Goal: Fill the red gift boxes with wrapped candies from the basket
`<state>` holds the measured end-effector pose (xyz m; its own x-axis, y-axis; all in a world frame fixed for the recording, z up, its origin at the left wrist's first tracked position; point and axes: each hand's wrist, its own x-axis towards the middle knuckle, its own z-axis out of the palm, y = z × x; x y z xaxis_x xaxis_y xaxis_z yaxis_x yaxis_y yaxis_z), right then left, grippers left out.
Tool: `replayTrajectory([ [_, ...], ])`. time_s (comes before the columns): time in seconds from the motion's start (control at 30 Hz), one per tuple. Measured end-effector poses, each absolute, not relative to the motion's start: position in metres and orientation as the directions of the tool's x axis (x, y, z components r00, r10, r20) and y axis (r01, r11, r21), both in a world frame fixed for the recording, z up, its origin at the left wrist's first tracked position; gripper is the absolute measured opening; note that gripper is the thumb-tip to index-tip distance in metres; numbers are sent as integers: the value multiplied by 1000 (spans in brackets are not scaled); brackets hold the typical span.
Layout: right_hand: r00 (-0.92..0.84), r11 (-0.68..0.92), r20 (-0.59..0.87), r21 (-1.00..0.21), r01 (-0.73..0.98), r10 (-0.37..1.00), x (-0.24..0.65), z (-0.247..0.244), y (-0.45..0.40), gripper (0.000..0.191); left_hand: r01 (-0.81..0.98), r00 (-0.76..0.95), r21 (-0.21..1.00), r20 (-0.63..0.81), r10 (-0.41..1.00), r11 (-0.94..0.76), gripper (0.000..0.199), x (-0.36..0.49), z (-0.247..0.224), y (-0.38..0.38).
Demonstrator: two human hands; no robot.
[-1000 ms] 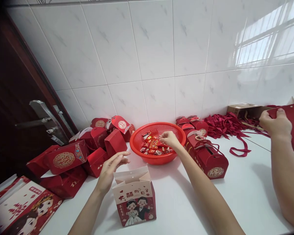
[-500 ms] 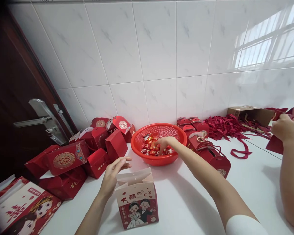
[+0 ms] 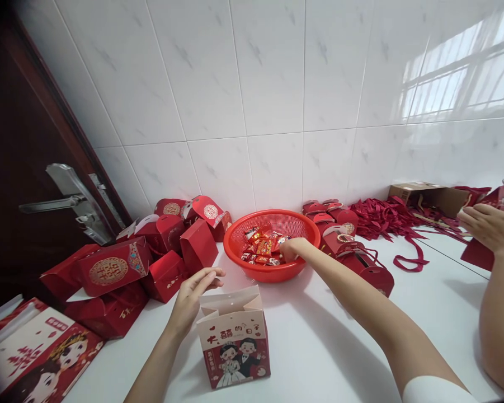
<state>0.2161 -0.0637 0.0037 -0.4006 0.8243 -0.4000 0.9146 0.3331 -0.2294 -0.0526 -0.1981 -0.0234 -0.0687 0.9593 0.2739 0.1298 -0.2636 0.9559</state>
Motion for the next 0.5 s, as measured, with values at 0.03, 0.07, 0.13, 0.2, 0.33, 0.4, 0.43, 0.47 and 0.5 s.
replayTrajectory([
  [0.03, -396, 323, -379, -245, 914, 836, 219, 3, -63, 15, 130, -68, 956, 271, 960, -261, 36, -53, -23, -198],
  [0.07, -395, 313, -353, -266, 912, 848, 223, 4, -63, 16, 132, -68, 957, 269, 961, -259, 36, -53, -23, -198],
  [0.13, -393, 296, -302, -321, 900, 868, 231, 5, -61, 14, 133, -65, 958, 264, 962, -253, 37, -54, -23, -198],
  [0.2, -388, 278, -259, -374, 885, 885, 241, 7, -59, 13, 126, -66, 960, 261, 963, -251, 36, -54, -23, -198],
  [0.33, -328, 249, -146, -395, 884, 933, 258, 14, -51, 10, 101, -72, 963, 258, 963, -250, 35, -54, -23, -198],
  [0.4, -268, 224, -73, -370, 902, 961, 262, 16, -46, 13, 99, -73, 963, 257, 964, -250, 34, -54, -23, -198],
  [0.43, -233, 207, -33, -356, 911, 972, 263, 17, -43, 18, 100, -72, 963, 256, 964, -248, 34, -53, -23, -198],
  [0.47, -199, 189, 6, -342, 920, 980, 262, 17, -40, 26, 103, -71, 964, 255, 964, -247, 34, -53, -23, -198],
  [0.5, -169, 174, 42, -331, 928, 985, 261, 17, -38, 34, 108, -69, 963, 253, 965, -245, 35, -53, -23, -198],
])
